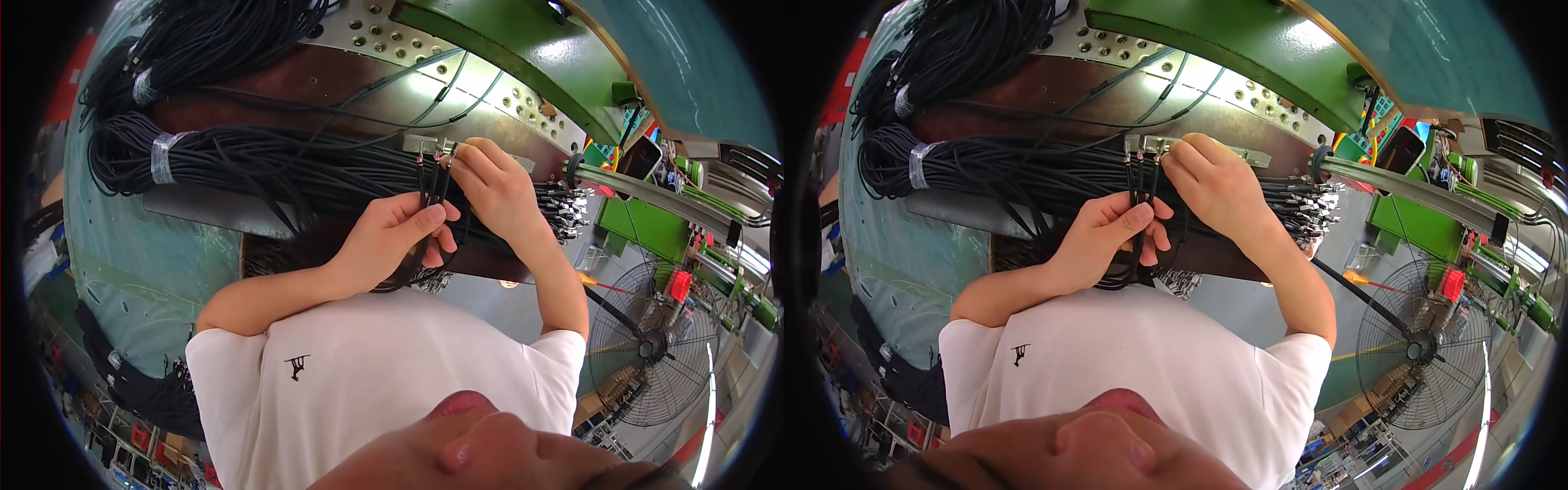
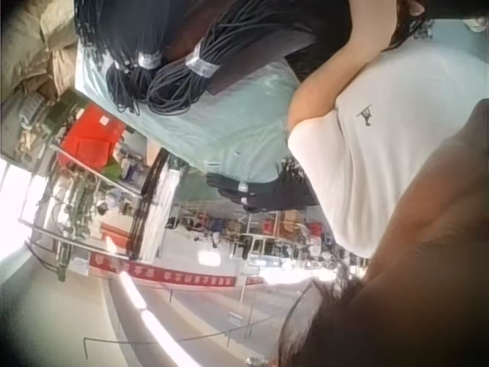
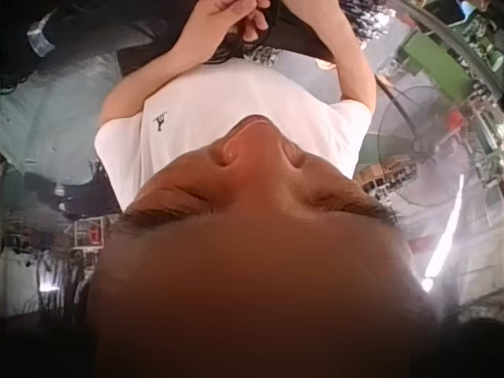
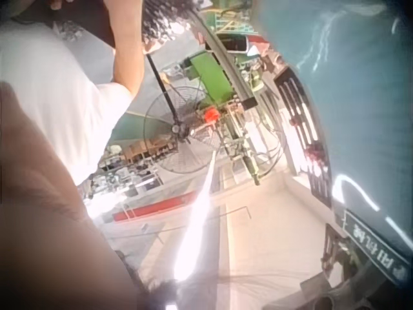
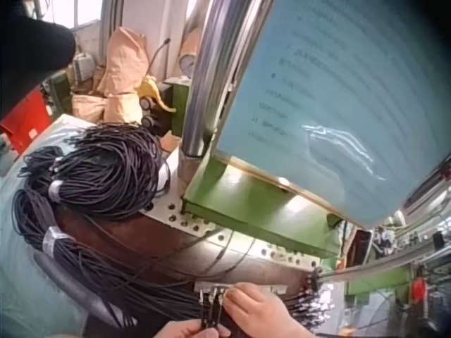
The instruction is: Plugging cable connectors into a testing fixture to verify electrical connectivity in a factory setting.
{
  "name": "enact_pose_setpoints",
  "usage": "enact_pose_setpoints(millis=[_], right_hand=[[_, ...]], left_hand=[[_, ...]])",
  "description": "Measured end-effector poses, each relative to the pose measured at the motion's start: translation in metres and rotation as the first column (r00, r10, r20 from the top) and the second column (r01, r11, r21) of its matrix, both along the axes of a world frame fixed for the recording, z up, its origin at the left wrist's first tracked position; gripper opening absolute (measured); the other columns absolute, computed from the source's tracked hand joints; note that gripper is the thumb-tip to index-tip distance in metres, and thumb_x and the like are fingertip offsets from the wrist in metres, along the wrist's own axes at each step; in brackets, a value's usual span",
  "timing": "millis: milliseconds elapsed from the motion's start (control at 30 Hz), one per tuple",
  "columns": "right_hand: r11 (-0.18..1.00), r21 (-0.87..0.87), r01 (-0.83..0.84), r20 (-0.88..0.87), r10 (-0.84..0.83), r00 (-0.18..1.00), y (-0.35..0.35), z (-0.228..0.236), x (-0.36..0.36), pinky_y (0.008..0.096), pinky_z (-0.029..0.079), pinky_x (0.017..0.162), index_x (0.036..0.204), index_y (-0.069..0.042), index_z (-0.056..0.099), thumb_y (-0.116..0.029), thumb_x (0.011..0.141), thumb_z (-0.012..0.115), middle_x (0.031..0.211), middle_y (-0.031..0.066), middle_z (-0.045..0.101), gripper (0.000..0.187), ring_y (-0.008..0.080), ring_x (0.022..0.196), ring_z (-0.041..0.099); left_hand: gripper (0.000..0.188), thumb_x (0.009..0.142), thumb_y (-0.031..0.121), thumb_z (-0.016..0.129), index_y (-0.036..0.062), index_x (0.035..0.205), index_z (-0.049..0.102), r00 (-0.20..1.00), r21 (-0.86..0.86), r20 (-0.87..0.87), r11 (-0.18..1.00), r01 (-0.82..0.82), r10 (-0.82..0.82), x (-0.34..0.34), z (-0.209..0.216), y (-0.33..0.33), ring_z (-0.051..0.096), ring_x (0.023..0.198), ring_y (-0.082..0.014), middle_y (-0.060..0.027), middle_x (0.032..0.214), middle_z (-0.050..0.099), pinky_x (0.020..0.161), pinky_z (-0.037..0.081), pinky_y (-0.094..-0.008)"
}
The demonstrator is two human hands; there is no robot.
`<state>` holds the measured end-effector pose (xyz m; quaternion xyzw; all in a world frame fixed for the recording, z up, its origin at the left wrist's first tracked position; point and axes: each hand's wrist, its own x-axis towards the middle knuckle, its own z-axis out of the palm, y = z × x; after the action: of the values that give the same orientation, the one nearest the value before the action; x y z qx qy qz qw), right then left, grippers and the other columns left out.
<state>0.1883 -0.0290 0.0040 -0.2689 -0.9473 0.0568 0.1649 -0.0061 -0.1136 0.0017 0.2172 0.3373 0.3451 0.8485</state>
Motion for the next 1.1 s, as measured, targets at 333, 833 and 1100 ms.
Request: enact_pose_setpoints(millis=[333,833,1100], right_hand=[[1.0,-0.01,-0.028,0.089,0.029,0.996,0.006,0.009,0.0,0.0271,0.055,0.069,0.081,-0.007,0.063,-0.011,0.07,0.064,0.088,0.0014,0.053,0.012,0.0165,0.093,0.058],[0.997,0.079,-0.021,0.097,0.013,0.995,0.009,0.001,-0.002,0.0252,0.052,0.061,0.081,-0.01,0.062,-0.013,0.072,0.064,0.085,-0.0016,0.053,0.01,0.014,0.086,0.057],[0.97,0.189,0.15,-0.182,-0.116,0.976,-0.001,0.008,0.005,0.0335,0.055,0.071,0.094,-0.004,0.063,-0.006,0.069,0.069,0.093,0.0069,0.065,0.025,0.024,0.083,0.066]], left_hand=[[0.034,0.103,0.031,0.053,0.0002,0.115,0.061,1.0,-0.05,0.0,0.999,-0.004,0.004,0.004,0.002,0.001,0.063,0.07,-0.0122,-0.0092,0.087,0.068,0.066,0.053,-0.0262],[0.034,0.104,0.031,0.051,0.0003,0.115,0.061,0.999,-0.042,0.021,0.999,-0.024,0.025,0.001,0.002,0.0,0.064,0.068,-0.0119,-0.0095,0.086,0.068,0.065,0.054,-0.0264],[0.035,0.105,0.03,0.049,-0.0004,0.117,0.06,0.994,0.016,0.045,0.995,0.094,-0.095,0.006,0.009,0.008,0.064,0.074,-0.012,-0.0085,0.091,0.068,0.073,0.053,-0.0274]])
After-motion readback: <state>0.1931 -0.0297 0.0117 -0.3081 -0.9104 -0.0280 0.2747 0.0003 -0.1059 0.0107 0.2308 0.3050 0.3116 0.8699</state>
